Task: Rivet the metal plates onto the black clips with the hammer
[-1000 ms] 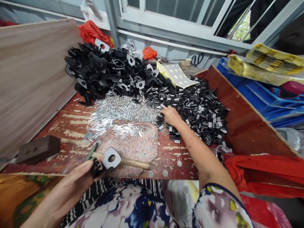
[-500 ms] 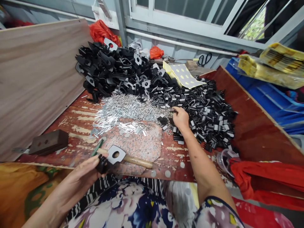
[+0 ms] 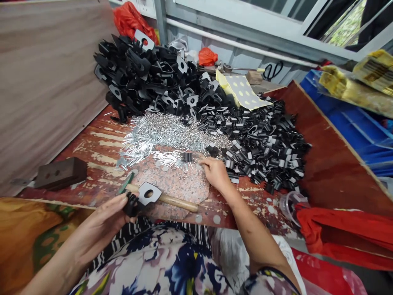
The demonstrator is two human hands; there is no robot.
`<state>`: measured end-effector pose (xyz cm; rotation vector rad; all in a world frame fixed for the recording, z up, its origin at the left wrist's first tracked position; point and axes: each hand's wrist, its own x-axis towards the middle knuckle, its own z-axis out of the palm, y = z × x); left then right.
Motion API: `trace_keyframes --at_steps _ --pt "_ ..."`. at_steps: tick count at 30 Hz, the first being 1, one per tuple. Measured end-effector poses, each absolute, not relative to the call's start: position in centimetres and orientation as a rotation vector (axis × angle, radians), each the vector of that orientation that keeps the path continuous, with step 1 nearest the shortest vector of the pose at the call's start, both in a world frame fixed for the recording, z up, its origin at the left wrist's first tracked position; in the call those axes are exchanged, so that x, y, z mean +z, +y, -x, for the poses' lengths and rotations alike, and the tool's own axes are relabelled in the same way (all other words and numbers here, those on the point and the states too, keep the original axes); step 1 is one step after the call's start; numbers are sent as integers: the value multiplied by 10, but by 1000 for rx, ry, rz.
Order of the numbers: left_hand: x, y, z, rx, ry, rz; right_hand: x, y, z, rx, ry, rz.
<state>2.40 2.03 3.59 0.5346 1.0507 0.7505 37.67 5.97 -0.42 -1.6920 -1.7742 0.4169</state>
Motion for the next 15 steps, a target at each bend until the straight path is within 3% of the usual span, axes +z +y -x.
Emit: trace_keyframes --at_steps 15 --pt "30 16 -13 794 1091 -503 23 101 -328 154 -2232 1693"
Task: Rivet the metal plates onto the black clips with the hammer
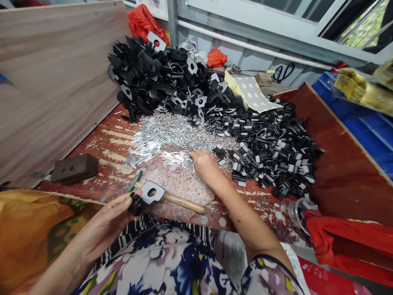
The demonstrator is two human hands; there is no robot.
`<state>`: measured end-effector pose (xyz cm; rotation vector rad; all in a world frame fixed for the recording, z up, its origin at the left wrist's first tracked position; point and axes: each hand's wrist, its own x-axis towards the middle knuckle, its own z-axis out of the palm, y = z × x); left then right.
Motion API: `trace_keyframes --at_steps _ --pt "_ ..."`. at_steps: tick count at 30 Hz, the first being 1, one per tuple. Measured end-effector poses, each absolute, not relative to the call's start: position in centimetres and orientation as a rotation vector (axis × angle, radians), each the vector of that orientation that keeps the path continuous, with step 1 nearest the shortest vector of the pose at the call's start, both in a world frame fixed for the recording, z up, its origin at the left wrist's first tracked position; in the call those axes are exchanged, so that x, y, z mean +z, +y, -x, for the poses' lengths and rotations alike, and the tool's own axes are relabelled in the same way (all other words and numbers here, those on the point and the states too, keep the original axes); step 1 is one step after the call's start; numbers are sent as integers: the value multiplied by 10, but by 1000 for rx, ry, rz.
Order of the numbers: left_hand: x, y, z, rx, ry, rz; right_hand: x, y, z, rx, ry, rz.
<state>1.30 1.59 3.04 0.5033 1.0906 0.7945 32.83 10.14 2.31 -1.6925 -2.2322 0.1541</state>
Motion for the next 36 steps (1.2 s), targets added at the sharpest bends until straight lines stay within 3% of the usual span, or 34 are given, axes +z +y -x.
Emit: trace_keyframes --at_steps 7,12,20,28,30,34,36 --pt "31 20 -32 768 994 -703 37 64 -302 244 -1771 1474" --pt "41 24 -59 777 874 -706 39 24 -249 436 -1776 1365" --pt "41 25 -60 819 870 -788 30 7 -230 398 -1768 1281" --pt "28 25 -36 847 950 -1005 27 6 -228 882 -1762 1193" --pt "26 26 -29 853 969 -979 28 21 -240 764 -1920 1240" --pt "25 28 -22 908 1050 -897 25 57 -264 205 -2205 1546" --pt "26 30 -20 915 1083 -929 21 68 -269 135 -2297 1617"
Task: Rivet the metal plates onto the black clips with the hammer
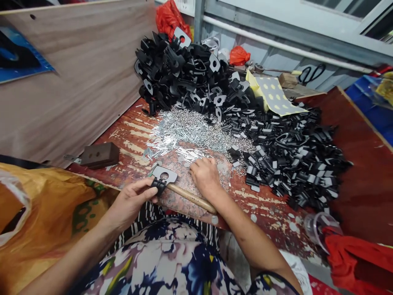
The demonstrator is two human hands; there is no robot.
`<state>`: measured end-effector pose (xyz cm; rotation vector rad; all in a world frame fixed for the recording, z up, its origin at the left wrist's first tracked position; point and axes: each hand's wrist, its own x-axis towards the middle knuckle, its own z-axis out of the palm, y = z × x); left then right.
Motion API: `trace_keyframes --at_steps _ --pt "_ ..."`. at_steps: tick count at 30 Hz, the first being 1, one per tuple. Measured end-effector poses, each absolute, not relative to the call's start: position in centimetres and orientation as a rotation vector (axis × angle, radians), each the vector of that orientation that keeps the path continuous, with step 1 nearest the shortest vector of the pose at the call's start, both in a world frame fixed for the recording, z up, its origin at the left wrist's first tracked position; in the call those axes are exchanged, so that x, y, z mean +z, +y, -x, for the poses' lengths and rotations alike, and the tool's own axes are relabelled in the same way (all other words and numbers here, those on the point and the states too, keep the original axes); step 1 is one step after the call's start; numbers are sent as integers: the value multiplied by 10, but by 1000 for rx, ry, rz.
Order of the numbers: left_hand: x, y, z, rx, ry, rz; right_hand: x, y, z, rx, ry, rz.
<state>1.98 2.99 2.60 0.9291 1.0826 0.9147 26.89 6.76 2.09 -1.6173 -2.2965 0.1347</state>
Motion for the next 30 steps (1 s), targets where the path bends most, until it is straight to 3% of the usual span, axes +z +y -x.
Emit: trace_keyframes --at_steps 3,8,13,16,19,21,30 --pt "31 33 -18 913 1120 -1208 21 66 -267 446 -2164 1583" --pt "43 31 -24 821 1059 -1787 32 39 -256 1713 -1611 1259" --pt "47 27 -35 781 950 -1856 36 31 -251 2068 -1360 1205" --pt "47 28 -35 801 986 -1897 36 48 -257 1718 -1671 1301" --pt "46 31 -30 829 1107 -1866 33 79 -265 669 -2165 1632" --pt "44 33 -27 846 1169 -1763 29 98 -265 191 -2352 1727" --pt "26 33 -25 914 1040 -800 12 125 -265 -11 -2563 1637"
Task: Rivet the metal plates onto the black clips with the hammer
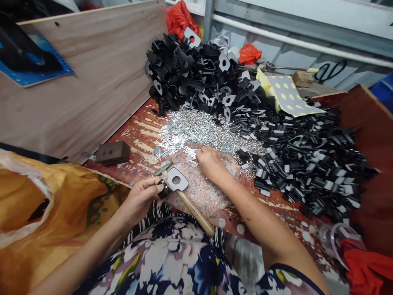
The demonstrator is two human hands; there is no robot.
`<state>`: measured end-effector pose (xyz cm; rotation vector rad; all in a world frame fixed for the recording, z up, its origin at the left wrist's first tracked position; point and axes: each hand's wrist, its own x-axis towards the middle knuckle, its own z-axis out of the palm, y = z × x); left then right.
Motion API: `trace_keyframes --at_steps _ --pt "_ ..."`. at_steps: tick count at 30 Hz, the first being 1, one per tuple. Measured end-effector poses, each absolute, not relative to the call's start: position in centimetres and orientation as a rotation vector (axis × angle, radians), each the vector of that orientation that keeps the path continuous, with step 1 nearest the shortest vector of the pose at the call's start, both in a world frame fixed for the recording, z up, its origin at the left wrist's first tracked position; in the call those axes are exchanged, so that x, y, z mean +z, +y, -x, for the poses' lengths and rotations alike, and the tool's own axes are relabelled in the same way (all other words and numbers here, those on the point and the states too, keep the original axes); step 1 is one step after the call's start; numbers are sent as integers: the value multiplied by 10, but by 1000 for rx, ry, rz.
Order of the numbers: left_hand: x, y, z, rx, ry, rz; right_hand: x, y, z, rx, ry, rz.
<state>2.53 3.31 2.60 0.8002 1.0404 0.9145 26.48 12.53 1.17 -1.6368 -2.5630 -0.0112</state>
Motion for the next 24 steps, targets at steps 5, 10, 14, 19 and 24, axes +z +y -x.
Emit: trace_keyframes --at_steps 5,10,14,19,24 --pt "20 35 -23 958 927 -610 4 133 -284 -21 -2517 1613" --pt "14 35 -17 989 884 -540 5 132 -302 203 -2281 1489" --pt "9 33 -13 996 907 -549 9 121 -311 281 -2204 1477" --pt "7 33 -14 992 908 -537 15 105 -304 231 -2361 1502" --pt "7 32 -15 1000 916 -542 26 102 -290 -1 -2410 1780"
